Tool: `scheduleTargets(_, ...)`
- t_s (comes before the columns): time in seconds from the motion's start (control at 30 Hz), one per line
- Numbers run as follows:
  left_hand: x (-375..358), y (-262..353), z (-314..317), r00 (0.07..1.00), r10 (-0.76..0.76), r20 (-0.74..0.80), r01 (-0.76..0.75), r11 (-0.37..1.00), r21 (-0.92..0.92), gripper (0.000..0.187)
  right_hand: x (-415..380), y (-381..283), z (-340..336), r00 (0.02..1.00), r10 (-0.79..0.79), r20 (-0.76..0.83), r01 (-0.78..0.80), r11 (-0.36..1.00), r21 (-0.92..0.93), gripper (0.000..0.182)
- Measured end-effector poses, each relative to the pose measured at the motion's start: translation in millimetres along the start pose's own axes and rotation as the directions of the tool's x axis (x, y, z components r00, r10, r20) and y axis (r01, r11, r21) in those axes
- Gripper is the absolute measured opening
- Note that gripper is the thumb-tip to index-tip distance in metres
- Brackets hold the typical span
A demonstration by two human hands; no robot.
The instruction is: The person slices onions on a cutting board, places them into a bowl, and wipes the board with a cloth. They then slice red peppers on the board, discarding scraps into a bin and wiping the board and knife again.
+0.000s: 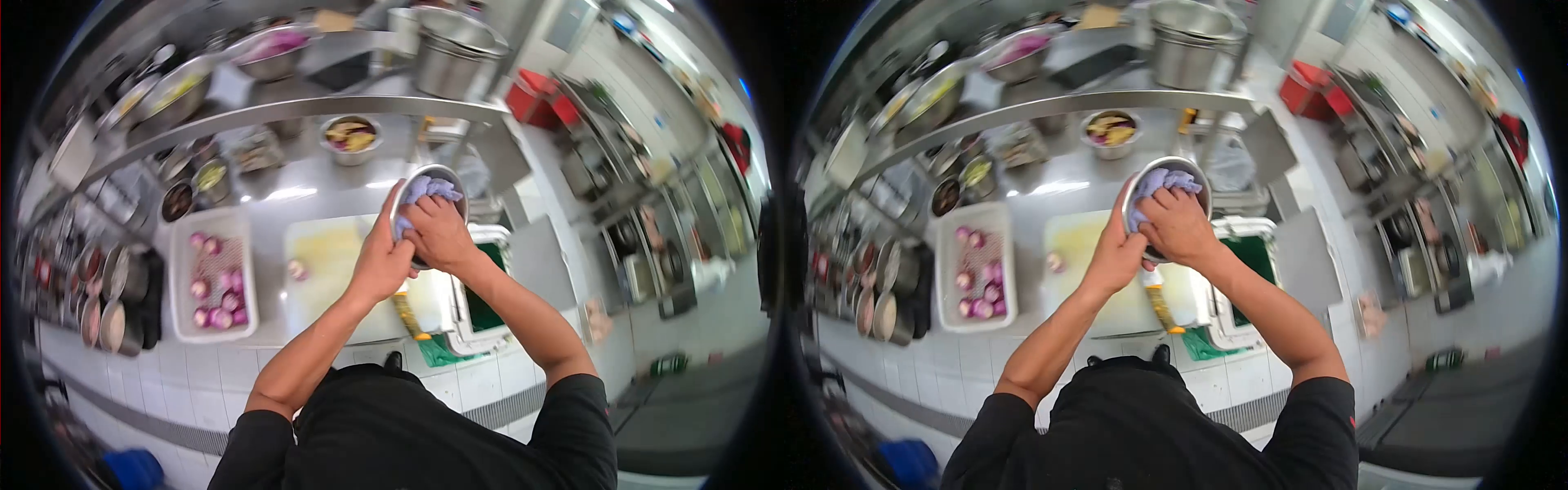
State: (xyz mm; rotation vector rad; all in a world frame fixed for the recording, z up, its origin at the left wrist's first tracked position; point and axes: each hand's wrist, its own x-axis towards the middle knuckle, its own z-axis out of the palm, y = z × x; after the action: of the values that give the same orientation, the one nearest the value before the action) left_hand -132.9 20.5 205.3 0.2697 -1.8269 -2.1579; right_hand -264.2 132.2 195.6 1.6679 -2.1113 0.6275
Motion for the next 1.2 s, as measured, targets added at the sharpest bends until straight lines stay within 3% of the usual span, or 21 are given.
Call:
scheduleTargets(0.07,23.3,-20.3,49.8,0.977,0.155,0.146,-0.201,0.902,0.382,0.083,-56.8,51.7,-7.9,0.976,0.207,0.067,-0.209,0.977,0.032,0.026)
scheduleTargets(0.1,38.6,-40.5,68.8,0.891,0.401,0.213,-0.452,0.744,0.492,0.084,-73.8,59.1,-28.9,0.92,0.316,0.232,-0.295,0.948,-0.119,0.024)
scheduleTargets(0.13,50.9,-62.7,83.0,0.857,0.431,0.282,-0.514,0.684,0.519,0.08,-90.6,61.6,-47.7,0.82,0.429,0.379,-0.348,0.899,-0.265,0.025)
scheduleTargets(0.2,72.1,-96.6,102.9,0.933,0.175,0.316,-0.342,0.707,0.619,0.076,-159.0,85.7,-46.4,0.535,0.571,0.623,-0.206,0.803,-0.56,0.017)
scheduleTargets(0.23,90.6,-119.5,99.6,0.934,0.262,0.245,-0.358,0.703,0.614,0.075,-195.1,92.2,-53.1,0.375,0.645,0.666,-0.209,0.759,-0.617,0.016)
scheduleTargets(0.27,108.6,-143.7,88.4,0.926,0.344,0.157,-0.365,0.704,0.61,0.074,-238.1,105.4,-55.8,0.271,0.711,0.649,-0.348,0.701,-0.622,0.016)
scheduleTargets(0.3,120.1,-160.2,71.1,0.954,0.268,0.135,-0.296,0.766,0.57,0.074,-275.4,107.5,-67.1,0.138,0.777,0.615,-0.446,0.603,-0.661,0.018)
scheduleTargets(0.33,116.2,-155.2,59.4,0.958,0.266,0.11,-0.28,0.766,0.579,0.074,-317.4,114.8,-71.6,0.082,0.781,0.619,-0.466,0.58,-0.669,0.025)
scheduleTargets(0.37,106.2,-142.6,46.2,1.0,0.009,0.028,-0.022,0.853,0.522,0.071,-385.2,132.9,-56.9,0.106,0.826,0.554,-0.614,0.493,-0.617,0.035)
scheduleTargets(0.4,100.4,-134.5,33.4,0.968,-0.248,-0.035,0.238,0.868,0.436,0.067,-400.6,122.2,-70.0,0.039,0.842,0.538,-0.665,0.424,-0.615,0.042)
scheduleTargets(0.47,100.4,-167.8,2.3,0.945,-0.305,-0.117,0.326,0.869,0.371,0.063,-425.4,105.4,-81.2,-0.188,0.817,0.545,-0.754,0.235,-0.613,0.052)
scheduleTargets(0.53,100.8,-201.6,-22.3,0.911,-0.362,-0.198,0.407,0.867,0.287,0.06,-463.9,99.6,-68.5,-0.168,0.771,0.614,-0.841,0.212,-0.497,0.053)
scheduleTargets(0.6,101.6,-216.7,-34.3,0.873,-0.428,-0.232,0.452,0.89,0.058,0.058,-452.4,85.8,-63.7,-0.171,0.758,0.629,-0.894,0.149,-0.423,0.05)
scheduleTargets(0.67,89.9,-191.0,-30.1,0.848,-0.327,-0.416,0.468,0.831,0.3,0.064,-428.6,81.3,-49.5,-0.068,0.78,0.622,-0.928,0.179,-0.326,0.047)
scheduleTargets(0.7,91.2,-241.9,-50.4,0.883,0.254,-0.395,0.231,0.497,0.836,0.072,-413.5,79.5,-43.6,0.001,0.813,0.582,-0.959,0.166,-0.229,0.045)
scheduleTargets(0.73,70.3,-197.8,-37.5,0.887,0.176,-0.427,0.243,0.608,0.756,0.069,-387.7,74.7,-41.8,0.02,0.798,0.603,-0.954,0.195,-0.226,0.045)
scheduleTargets(0.8,36.2,-161.1,-36.5,0.943,-0.114,-0.314,0.289,0.748,0.597,0.056,-321.5,60.9,-32.3,0.21,0.802,0.56,-0.977,0.191,0.092,0.036)
scheduleTargets(0.93,-27.6,-161.4,-51.6,0.963,-0.154,-0.22,0.243,0.851,0.466,0.04,-218.1,29.3,27.4,0.492,0.704,0.512,-0.854,0.276,0.441,0.028)
scheduleTargets(1.0,-40.4,-190.5,-91.2,0.905,0.264,-0.335,0.155,0.528,0.835,0.043,-152.3,-9.2,40.2,0.487,0.639,0.596,-0.855,0.206,0.477,0.027)
scheduleTargets(1.03,-39.7,-180.7,-110.2,0.874,0.359,-0.327,0.222,0.305,0.926,0.049,-138.7,-17.4,62.0,0.539,0.598,0.594,-0.831,0.26,0.493,0.026)
scheduleTargets(1.2,-34.2,-191.3,-180.0,0.856,0.271,-0.441,0.43,0.105,0.897,0.052,-67.4,-91.6,103.9,0.625,0.504,0.597,-0.781,0.386,0.491,0.028)
